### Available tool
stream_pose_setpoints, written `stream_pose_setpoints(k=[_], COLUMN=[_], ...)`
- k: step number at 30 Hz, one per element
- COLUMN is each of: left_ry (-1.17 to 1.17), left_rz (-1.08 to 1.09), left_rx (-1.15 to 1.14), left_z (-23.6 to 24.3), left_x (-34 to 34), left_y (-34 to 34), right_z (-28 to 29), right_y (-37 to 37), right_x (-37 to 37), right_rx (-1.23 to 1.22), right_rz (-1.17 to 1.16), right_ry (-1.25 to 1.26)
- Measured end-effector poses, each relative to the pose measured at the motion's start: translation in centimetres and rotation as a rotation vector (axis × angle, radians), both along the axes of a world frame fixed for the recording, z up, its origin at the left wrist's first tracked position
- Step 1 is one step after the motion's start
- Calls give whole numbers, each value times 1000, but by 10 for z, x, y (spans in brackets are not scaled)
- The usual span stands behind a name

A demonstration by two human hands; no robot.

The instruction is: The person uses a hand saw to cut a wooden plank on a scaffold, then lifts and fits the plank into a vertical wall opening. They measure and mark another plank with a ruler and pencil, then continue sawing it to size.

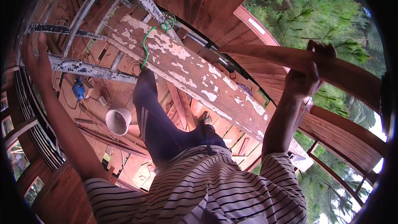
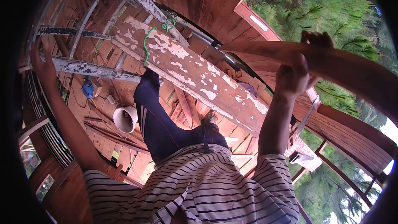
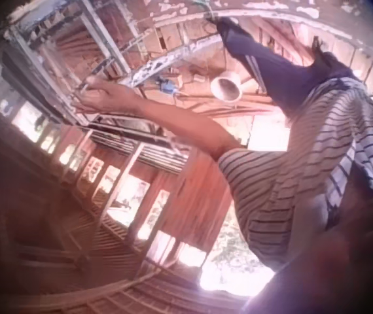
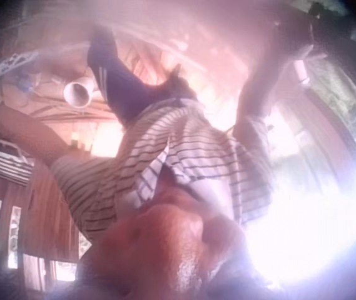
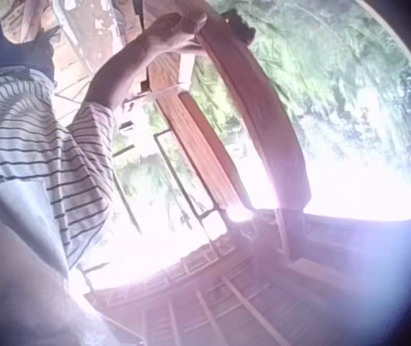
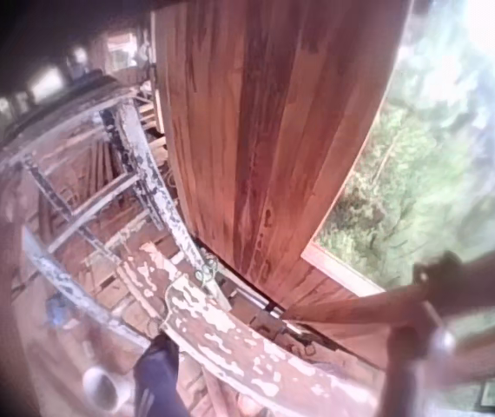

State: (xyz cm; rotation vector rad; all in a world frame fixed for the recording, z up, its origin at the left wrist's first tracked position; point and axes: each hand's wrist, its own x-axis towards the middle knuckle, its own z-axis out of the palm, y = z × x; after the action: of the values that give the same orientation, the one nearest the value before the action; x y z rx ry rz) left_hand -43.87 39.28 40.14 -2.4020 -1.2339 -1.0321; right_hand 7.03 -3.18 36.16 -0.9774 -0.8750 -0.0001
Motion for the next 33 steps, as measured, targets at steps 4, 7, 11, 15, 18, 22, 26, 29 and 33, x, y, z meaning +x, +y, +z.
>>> stream_pose_setpoints(k=[4, 7, 11, 15, 18, 22, 26, 29, 33], left_ry=[-338, -534, -527, -323, -333, -511, -527, -580, -538], left_rz=[126, 402, 582, 729, 718, 789, 793, 838, 849], left_rx=[-346, -782, -1090, -1275, -1428, -1564, -1587, -1599, -1601], left_z=[-100, -193, -277, -300, -312, -311, -316, -319, -323], left_x=[-22, -99, -176, -198, -195, -168, -146, -139, -151], left_y=[-203, -325, -496, -602, -620, -616, -595, -589, -612], right_z=[-43, -87, -156, -230, -292, -349, -385, -395, -404], right_y=[29, 55, 91, 123, 134, 156, 178, 197, 221], right_x=[24, 24, 43, 59, 77, 70, 72, 76, 92], right_rx=[-282, -364, -450, -569, -729, -982, -1092, -1147, -1147], right_rz=[-36, 36, 145, 431, 534, 544, 593, 530, 535], right_ry=[53, 43, 99, 306, 507, 632, 667, 662, 673])
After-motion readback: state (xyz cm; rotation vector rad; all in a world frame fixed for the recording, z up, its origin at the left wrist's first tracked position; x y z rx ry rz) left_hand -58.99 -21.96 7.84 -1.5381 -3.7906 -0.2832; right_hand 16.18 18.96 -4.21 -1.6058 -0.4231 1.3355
